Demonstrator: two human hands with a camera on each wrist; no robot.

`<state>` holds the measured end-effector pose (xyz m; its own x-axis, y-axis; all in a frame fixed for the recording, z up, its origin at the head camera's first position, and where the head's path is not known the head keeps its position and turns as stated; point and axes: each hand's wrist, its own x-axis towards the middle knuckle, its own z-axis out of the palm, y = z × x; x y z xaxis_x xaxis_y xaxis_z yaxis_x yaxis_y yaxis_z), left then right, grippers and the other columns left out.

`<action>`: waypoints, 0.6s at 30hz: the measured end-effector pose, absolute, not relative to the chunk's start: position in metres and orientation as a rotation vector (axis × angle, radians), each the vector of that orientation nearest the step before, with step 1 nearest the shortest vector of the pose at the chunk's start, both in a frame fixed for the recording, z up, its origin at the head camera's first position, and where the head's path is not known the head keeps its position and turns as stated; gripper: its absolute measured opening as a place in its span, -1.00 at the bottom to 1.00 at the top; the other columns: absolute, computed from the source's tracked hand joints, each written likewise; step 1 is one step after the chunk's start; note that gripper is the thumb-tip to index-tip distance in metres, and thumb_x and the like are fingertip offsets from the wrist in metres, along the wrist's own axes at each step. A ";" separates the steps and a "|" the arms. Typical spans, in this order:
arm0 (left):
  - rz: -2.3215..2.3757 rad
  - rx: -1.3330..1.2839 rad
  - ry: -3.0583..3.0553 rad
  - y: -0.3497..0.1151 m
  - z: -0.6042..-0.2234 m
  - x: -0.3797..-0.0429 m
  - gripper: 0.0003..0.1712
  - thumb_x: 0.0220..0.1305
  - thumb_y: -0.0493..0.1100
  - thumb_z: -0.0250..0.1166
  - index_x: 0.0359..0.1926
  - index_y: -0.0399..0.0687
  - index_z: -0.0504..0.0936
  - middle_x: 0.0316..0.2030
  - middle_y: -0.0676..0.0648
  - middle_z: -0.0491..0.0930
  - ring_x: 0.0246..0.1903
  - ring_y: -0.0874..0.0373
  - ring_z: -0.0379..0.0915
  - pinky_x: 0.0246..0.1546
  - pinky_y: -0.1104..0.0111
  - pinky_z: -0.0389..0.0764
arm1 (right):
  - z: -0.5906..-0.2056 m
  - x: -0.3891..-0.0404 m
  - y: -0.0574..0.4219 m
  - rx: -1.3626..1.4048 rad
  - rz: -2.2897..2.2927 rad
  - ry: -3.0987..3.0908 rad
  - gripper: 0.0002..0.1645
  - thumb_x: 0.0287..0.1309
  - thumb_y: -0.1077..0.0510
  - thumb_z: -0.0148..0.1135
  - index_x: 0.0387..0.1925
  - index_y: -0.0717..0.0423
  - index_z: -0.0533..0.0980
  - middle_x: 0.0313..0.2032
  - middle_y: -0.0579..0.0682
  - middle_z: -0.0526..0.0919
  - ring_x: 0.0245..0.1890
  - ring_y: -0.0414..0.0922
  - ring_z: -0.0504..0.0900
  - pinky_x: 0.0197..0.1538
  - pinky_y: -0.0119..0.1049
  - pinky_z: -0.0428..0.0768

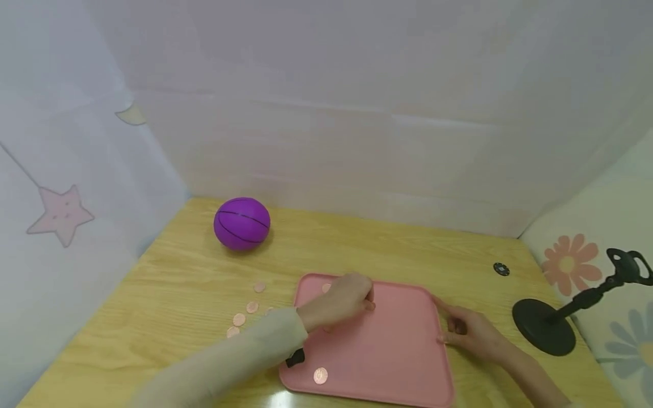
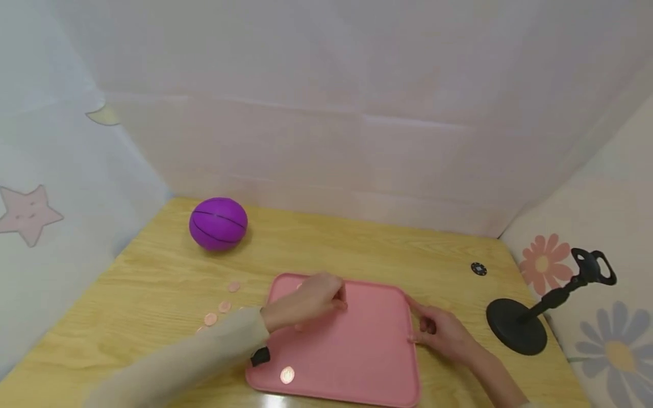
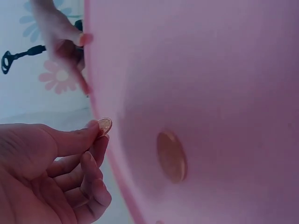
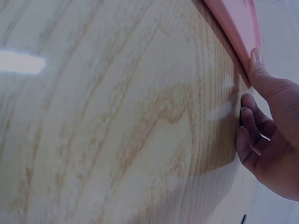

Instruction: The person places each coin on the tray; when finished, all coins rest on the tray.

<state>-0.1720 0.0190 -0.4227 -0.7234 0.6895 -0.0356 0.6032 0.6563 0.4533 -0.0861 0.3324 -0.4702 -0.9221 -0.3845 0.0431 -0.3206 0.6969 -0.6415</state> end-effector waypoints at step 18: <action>0.559 0.938 2.646 0.030 -0.436 -0.181 -0.86 0.14 -0.03 0.45 -0.47 0.06 0.76 -0.51 0.17 0.63 -0.53 0.32 0.47 -0.55 0.45 0.48 | -0.467 -0.087 0.329 -0.549 -1.061 2.775 -0.07 0.06 -0.02 0.42 0.36 0.30 0.27 -0.48 -0.17 0.43 -0.53 -0.34 0.35 -0.49 -0.42 0.41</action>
